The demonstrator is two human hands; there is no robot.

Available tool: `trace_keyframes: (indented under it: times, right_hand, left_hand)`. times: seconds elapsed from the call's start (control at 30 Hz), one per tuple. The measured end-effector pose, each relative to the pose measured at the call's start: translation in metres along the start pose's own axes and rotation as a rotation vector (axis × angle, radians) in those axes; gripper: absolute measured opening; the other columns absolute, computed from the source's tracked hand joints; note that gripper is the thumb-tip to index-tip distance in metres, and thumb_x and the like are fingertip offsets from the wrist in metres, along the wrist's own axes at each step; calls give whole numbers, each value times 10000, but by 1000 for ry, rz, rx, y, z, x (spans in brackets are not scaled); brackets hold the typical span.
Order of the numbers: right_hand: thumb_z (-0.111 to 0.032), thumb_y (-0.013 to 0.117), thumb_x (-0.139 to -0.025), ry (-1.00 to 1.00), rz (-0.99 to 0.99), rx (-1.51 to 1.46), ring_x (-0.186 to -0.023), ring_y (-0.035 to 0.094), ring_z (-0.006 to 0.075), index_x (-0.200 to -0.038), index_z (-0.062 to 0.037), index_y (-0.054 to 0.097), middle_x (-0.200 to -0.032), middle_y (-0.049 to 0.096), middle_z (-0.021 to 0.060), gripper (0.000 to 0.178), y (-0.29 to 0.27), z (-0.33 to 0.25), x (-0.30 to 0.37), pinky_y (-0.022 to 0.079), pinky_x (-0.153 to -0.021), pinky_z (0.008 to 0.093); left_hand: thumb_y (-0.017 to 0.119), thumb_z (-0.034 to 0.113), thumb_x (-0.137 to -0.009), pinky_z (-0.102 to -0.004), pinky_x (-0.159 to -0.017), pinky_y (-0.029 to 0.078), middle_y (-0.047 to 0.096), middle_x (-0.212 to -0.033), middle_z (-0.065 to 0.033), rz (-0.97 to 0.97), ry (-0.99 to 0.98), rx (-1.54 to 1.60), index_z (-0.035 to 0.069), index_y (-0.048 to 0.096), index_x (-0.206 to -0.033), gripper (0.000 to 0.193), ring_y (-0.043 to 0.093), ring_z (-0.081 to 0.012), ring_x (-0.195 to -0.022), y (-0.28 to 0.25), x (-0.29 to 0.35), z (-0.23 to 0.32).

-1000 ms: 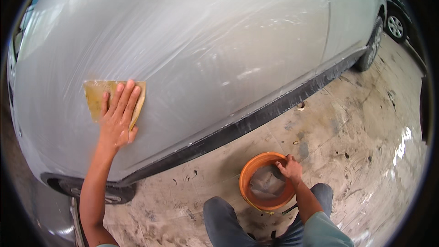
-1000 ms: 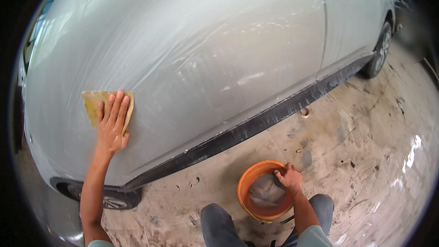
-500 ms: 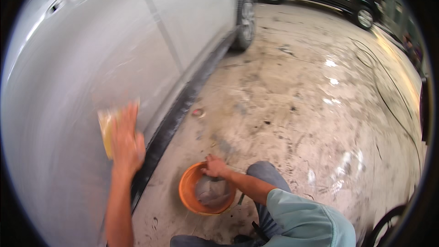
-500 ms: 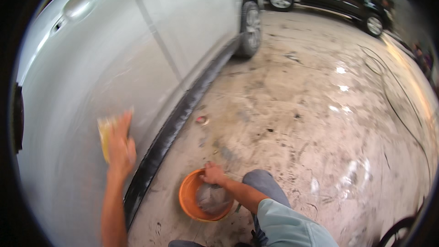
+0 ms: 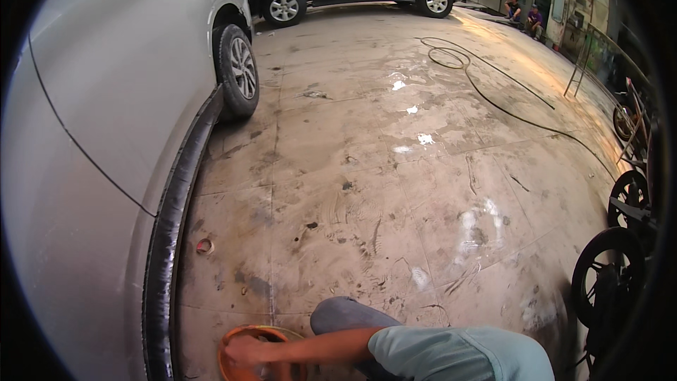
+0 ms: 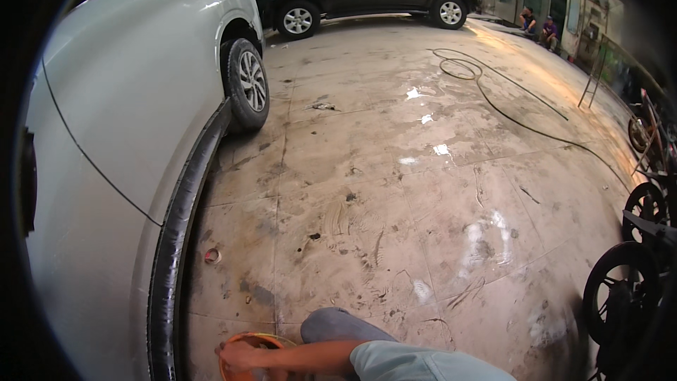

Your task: The person sands the lower side panel of a silver car using a piece of sandpaper and water from an orange bucket.

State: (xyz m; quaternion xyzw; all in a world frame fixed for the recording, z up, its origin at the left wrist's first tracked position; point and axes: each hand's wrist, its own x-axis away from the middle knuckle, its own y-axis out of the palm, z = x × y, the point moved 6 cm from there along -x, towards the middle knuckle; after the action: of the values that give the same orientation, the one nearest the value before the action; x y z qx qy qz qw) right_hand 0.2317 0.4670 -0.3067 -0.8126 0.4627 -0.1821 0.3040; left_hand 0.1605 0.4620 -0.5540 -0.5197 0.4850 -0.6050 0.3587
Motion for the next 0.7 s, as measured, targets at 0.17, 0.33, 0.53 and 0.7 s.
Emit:
trace_keyframes:
  times: [0.17, 0.33, 0.53, 0.7]
  right_hand:
    - [-140, 604, -759, -166, 178, 95, -754, 667, 364, -770, 23, 685, -751, 652, 196, 182, 79, 46, -23, 536, -666, 425]
    - [-131, 591, -772, -172, -26, 91, -824, 676, 362, -767, -14, 703, -808, 675, 189, 163, 49, 20, 1, 552, -717, 433]
    - [-256, 563, -817, 41, -310, 38, -911, 668, 361, -892, -17, 695, -940, 680, 211, 283, 26, 41, -5, 536, -811, 457]
    - [-246, 587, -817, -62, -39, -121, -878, 651, 394, -946, -23, 644, -886, 678, 217, 264, 13, 61, -29, 516, -818, 481]
  left_hand:
    - [573, 177, -858, -427, -873, 508, 638, -1065, -187, -71, -70, 68, -53, 556, -1128, 356, 628, -319, -992, 21, -13, 21]
    - [578, 188, -863, -422, -866, 513, 640, -1062, -178, -115, -161, 216, -50, 550, -1135, 363, 632, -305, -988, 38, -1, -5]
    - [583, 201, -870, -417, -859, 518, 641, -1058, -167, -193, -339, 708, -47, 544, -1144, 372, 637, -288, -984, 23, 22, -24]
    - [587, 212, -875, -412, -853, 523, 643, -1055, -158, -197, -635, 1740, -45, 538, -1151, 380, 641, -275, -981, -24, 63, -63]
